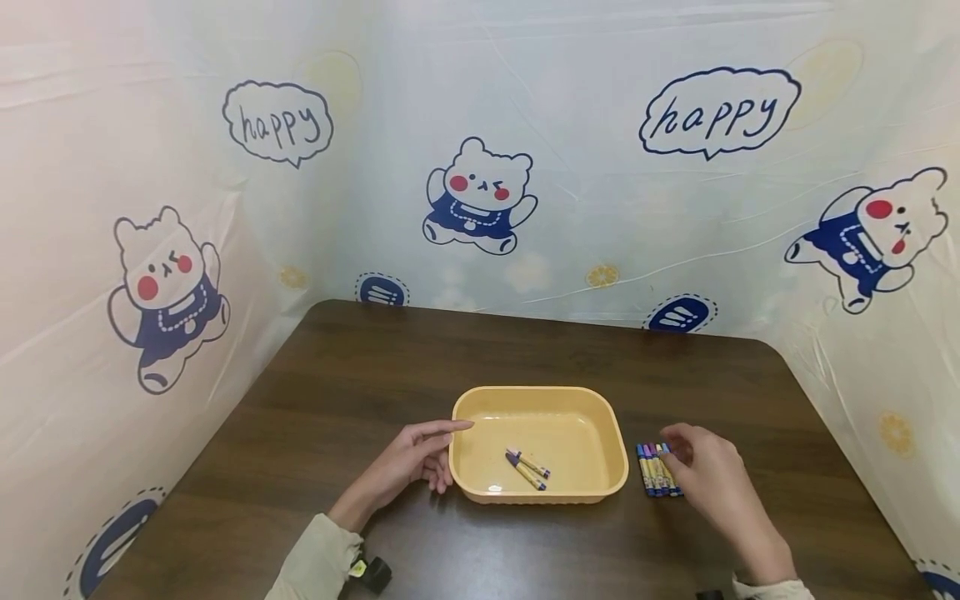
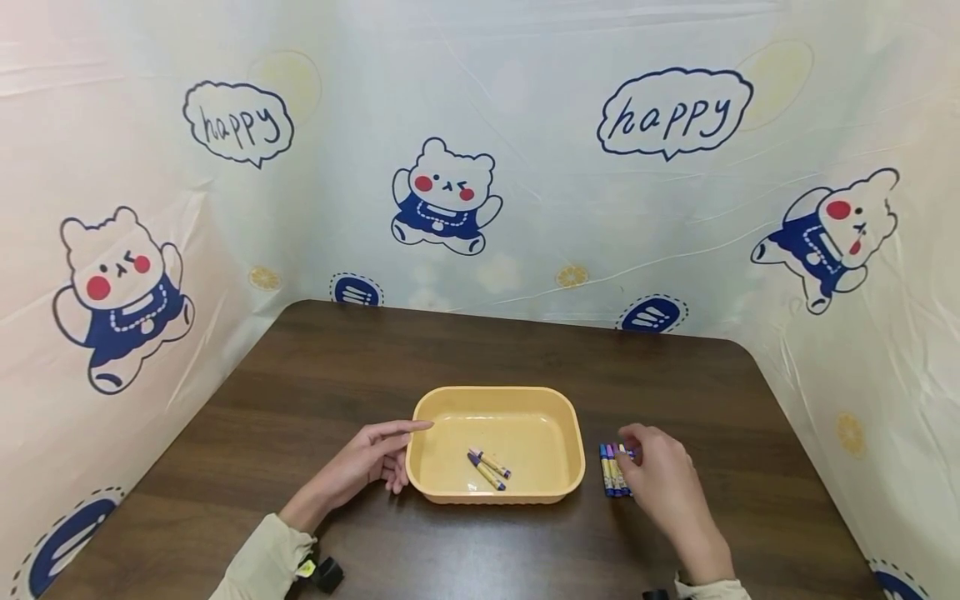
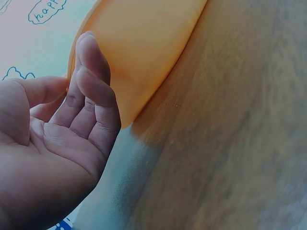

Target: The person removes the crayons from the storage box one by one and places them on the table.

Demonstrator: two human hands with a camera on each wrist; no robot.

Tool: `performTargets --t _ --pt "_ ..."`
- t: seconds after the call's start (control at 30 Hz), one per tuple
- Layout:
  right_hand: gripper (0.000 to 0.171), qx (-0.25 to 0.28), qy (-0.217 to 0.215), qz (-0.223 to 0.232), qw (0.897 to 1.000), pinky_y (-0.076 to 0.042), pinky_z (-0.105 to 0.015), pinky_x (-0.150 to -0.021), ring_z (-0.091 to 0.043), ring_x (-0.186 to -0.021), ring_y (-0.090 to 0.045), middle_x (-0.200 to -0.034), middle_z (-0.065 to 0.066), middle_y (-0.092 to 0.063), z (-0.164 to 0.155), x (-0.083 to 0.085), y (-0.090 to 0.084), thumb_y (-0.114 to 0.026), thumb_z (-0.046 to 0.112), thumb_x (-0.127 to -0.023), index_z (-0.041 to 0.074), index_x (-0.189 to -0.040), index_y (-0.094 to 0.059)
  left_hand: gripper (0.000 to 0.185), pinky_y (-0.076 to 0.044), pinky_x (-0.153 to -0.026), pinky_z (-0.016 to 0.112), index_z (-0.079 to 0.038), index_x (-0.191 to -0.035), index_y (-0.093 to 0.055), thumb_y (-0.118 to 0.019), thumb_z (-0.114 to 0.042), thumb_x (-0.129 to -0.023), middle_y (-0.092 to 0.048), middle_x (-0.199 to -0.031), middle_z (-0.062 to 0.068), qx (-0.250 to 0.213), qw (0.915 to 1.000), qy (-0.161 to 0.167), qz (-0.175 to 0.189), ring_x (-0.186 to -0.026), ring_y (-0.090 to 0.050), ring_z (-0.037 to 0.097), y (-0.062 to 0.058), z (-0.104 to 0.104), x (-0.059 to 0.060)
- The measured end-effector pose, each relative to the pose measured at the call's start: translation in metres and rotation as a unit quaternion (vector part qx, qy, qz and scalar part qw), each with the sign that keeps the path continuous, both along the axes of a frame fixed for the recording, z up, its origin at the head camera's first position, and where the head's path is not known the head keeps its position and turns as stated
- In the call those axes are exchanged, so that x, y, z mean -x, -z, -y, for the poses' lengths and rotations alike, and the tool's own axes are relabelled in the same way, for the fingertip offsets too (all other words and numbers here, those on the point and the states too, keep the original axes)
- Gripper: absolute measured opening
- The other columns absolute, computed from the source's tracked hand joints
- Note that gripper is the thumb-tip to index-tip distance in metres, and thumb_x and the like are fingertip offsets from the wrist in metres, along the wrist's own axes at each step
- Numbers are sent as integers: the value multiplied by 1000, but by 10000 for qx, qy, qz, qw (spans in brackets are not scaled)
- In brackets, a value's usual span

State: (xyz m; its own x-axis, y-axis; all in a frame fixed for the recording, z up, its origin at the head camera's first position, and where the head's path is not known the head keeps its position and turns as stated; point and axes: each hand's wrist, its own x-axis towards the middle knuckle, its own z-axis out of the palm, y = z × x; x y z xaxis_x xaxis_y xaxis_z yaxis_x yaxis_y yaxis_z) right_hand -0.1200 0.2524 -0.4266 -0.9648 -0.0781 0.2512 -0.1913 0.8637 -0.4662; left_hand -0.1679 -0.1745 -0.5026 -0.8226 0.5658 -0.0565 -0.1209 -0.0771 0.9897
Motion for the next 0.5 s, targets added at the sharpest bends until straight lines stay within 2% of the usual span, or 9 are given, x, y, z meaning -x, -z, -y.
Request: performTargets --t 0.23,0.5 --pt "22 63 -418 -152 9990 -53 -36 -64 -14 -73 -61 -86 -4 -68 35 6 -20 -76 3 -82 1 -103 -72 45 -55 -55 28 1 -147 -45 -45 -22 -107 -67 -76 10 -10 10000 49 -12 -62 -66 19 0 0 0" --pt "21 -16 -873 -187 9960 -53 -32 -64 -18 -73 -63 -86 -6 -68 80 21 -24 -77 1 -80 3 -100 -72 45 -55 -54 27 2 -146 -45 -46 -20 -107 -68 -76 11 -100 9999 55 -51 -61 -66 18 -1 0 -1"
